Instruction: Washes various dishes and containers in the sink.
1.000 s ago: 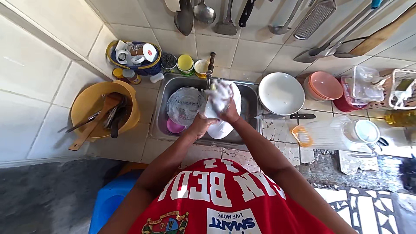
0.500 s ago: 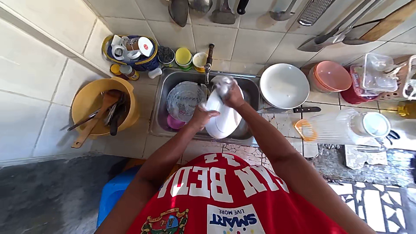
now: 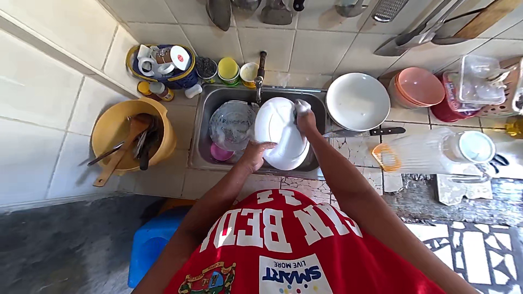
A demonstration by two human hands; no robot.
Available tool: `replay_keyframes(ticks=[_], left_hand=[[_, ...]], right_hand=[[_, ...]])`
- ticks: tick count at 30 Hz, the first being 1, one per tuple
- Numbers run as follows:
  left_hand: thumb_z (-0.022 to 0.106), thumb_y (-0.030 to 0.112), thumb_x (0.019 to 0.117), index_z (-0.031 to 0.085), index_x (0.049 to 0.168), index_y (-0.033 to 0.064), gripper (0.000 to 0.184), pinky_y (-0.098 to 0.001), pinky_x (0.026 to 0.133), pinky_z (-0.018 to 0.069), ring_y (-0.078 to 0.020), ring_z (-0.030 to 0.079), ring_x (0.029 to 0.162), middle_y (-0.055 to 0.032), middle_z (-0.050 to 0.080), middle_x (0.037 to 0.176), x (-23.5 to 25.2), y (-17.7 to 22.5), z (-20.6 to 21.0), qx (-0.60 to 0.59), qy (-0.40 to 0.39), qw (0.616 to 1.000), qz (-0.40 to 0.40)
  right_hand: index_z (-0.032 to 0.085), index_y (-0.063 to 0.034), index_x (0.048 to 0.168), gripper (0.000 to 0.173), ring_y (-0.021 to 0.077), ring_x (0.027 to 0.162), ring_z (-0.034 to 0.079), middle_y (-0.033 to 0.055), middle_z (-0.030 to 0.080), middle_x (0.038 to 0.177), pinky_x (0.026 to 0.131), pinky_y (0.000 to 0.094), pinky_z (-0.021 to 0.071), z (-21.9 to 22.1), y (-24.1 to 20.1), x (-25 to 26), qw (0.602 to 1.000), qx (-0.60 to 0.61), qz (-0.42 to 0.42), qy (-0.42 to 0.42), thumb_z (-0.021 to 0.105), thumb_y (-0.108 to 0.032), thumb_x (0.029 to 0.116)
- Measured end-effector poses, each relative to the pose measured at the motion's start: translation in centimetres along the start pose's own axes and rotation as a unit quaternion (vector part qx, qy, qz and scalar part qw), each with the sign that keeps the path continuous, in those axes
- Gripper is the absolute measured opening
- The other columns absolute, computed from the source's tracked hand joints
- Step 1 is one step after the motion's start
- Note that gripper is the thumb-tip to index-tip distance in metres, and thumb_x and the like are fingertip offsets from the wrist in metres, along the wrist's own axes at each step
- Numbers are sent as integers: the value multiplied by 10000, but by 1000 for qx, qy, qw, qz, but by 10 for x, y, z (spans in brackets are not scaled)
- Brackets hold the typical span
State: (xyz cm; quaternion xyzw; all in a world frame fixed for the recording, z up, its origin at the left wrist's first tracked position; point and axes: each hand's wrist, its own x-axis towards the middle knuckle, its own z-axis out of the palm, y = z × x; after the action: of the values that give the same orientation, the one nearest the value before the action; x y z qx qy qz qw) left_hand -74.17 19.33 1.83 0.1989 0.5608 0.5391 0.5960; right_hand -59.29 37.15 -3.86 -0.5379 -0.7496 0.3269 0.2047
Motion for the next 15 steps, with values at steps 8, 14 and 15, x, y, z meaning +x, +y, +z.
replay_keyframes(ticks=[8,14,15], left_hand=[[610,309,1036,517,1417,86,451,-447,970,562,-228,657,1156,-113,659,1293,17,-19,-10,-105,83,989,-58],[655,189,1007,512,1408,62,443,-458,984,560,-241,654,1165,-126,651,1301,5,-14,2,-91,55,994,-35],[670,178,997,509,1408,58,458,-456,993,557,-242,650,1174,-130,645,1309,3,-11,3,-90,56,994,-32]], right_hand=[[611,76,1324,434,451,1321,545,305,605,1351,1132,579,425,37,-49,-144,984,-63,-87,-139,626,-195,986],[681,70,1220,331,448,1228,619,299,662,1256,1064,574,489,31,-36,-104,994,-5,-107,5,580,-153,995],[691,40,1241,347,450,1278,584,284,655,1293,1110,578,444,25,-30,-89,995,-18,-99,27,573,-182,1002]])
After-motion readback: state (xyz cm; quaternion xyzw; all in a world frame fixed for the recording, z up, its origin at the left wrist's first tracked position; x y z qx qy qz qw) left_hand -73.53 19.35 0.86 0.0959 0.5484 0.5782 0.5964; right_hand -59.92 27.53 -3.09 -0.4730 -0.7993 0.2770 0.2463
